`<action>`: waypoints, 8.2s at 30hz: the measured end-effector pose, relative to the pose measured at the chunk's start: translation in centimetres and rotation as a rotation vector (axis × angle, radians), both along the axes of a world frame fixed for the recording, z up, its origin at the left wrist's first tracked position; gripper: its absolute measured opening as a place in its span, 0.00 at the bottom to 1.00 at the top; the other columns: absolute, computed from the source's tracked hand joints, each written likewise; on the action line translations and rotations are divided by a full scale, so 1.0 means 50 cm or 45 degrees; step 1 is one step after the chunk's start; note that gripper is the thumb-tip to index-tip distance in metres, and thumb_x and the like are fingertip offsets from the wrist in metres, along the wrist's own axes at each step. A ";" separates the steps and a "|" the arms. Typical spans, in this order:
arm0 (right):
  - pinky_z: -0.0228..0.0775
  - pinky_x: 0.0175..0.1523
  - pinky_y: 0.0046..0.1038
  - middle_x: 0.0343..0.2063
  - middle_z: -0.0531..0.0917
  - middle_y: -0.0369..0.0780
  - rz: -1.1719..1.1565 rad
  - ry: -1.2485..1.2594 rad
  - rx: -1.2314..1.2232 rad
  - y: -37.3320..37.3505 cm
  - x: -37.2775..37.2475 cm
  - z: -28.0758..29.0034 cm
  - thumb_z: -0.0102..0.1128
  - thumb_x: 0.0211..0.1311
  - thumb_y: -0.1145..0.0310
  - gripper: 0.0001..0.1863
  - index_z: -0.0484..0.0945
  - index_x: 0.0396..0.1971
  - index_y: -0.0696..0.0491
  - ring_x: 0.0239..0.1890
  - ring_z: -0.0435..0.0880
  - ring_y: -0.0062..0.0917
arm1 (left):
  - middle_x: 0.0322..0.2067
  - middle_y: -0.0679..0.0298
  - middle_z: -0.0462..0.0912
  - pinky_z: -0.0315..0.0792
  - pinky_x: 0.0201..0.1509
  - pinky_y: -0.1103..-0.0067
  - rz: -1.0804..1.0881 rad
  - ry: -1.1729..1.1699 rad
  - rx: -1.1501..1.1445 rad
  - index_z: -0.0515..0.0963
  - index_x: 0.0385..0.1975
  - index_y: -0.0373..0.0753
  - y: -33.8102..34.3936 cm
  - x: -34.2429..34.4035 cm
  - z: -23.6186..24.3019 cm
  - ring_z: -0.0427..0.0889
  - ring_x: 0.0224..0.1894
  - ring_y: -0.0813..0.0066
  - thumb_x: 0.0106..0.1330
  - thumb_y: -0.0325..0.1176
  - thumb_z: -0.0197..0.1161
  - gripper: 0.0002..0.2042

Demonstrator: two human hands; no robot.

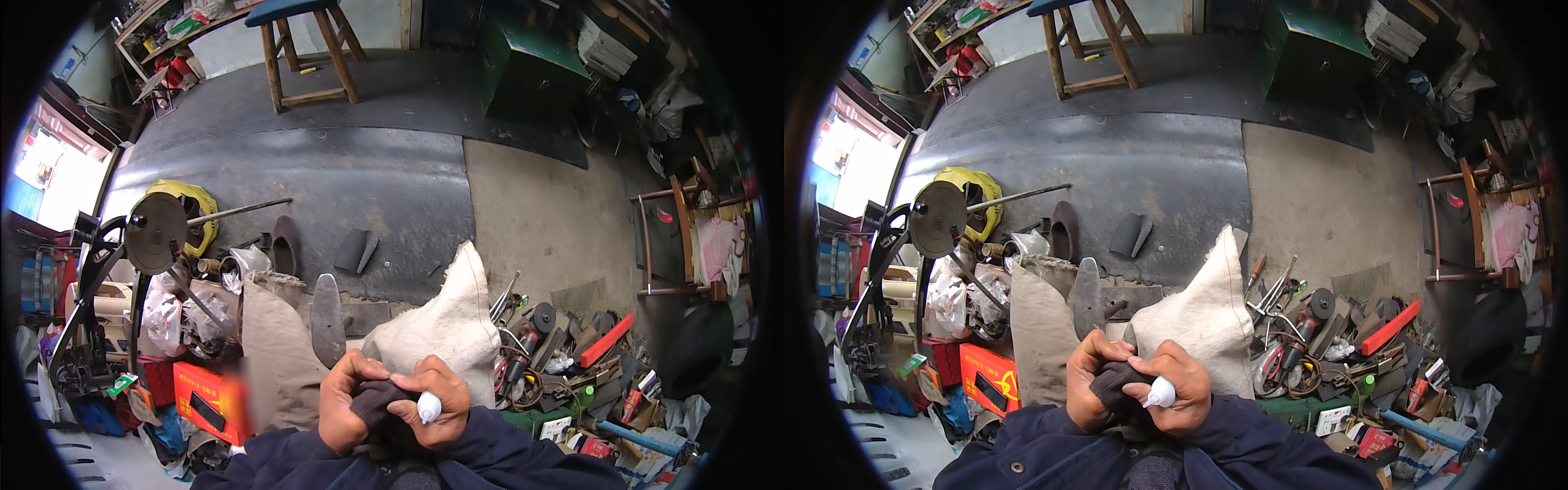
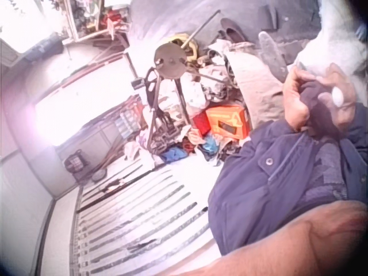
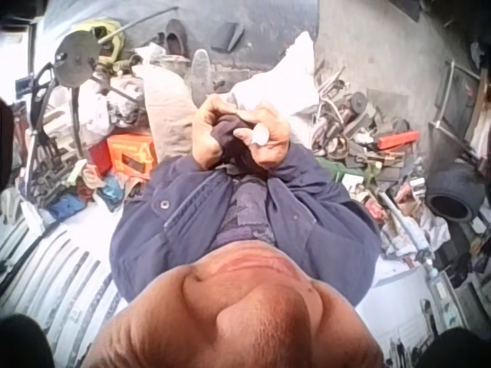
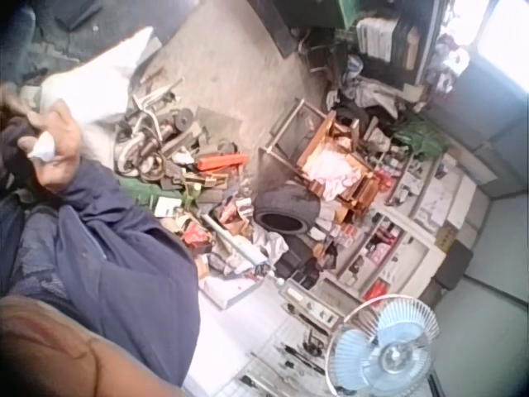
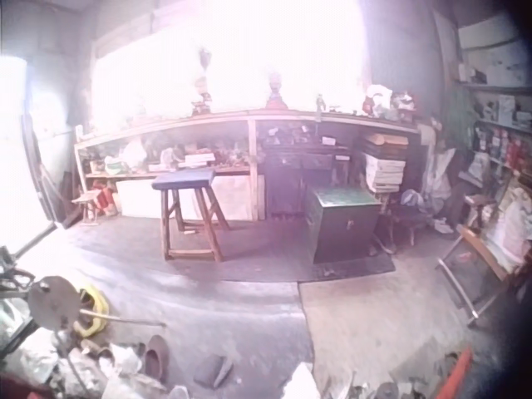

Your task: The person scrapes the edge of a shoe sole with a metal file, then applies glue from a small bottle to the sole edge and presses the sole to the shoe upper. The person handles a single shoe throughout the clip.

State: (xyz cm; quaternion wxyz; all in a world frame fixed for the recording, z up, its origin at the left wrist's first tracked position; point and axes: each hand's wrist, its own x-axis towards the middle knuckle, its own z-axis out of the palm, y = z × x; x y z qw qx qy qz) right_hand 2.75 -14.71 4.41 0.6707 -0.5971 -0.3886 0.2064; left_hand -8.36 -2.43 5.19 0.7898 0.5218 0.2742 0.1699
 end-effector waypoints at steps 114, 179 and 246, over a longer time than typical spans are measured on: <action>0.69 0.35 0.23 0.28 0.78 0.41 -0.237 0.089 -0.033 0.025 -0.050 -0.017 0.78 0.51 0.75 0.16 0.79 0.37 0.59 0.28 0.77 0.26 | 0.36 0.65 0.79 0.71 0.48 0.83 0.138 -0.108 0.019 0.71 0.37 0.38 0.011 -0.011 -0.006 0.78 0.41 0.82 0.59 0.23 0.70 0.13; 0.76 0.49 0.30 0.50 0.80 0.44 -0.582 -0.127 -0.512 -0.051 0.468 -0.693 0.63 0.67 0.69 0.26 0.71 0.63 0.56 0.43 0.82 0.26 | 0.36 0.55 0.83 0.70 0.54 0.68 -0.163 -0.449 -0.227 0.80 0.34 0.35 0.130 0.035 0.009 0.81 0.39 0.65 0.62 0.26 0.67 0.04; 0.70 0.59 0.26 0.53 0.80 0.44 -0.154 1.859 -0.309 -0.016 -0.122 -0.098 0.40 0.72 0.32 0.43 0.69 0.62 0.61 0.51 0.79 0.25 | 0.32 0.57 0.84 0.76 0.39 0.68 -0.767 -0.122 0.735 0.82 0.32 0.36 -0.042 -0.081 -0.069 0.83 0.35 0.52 0.47 0.19 0.70 0.11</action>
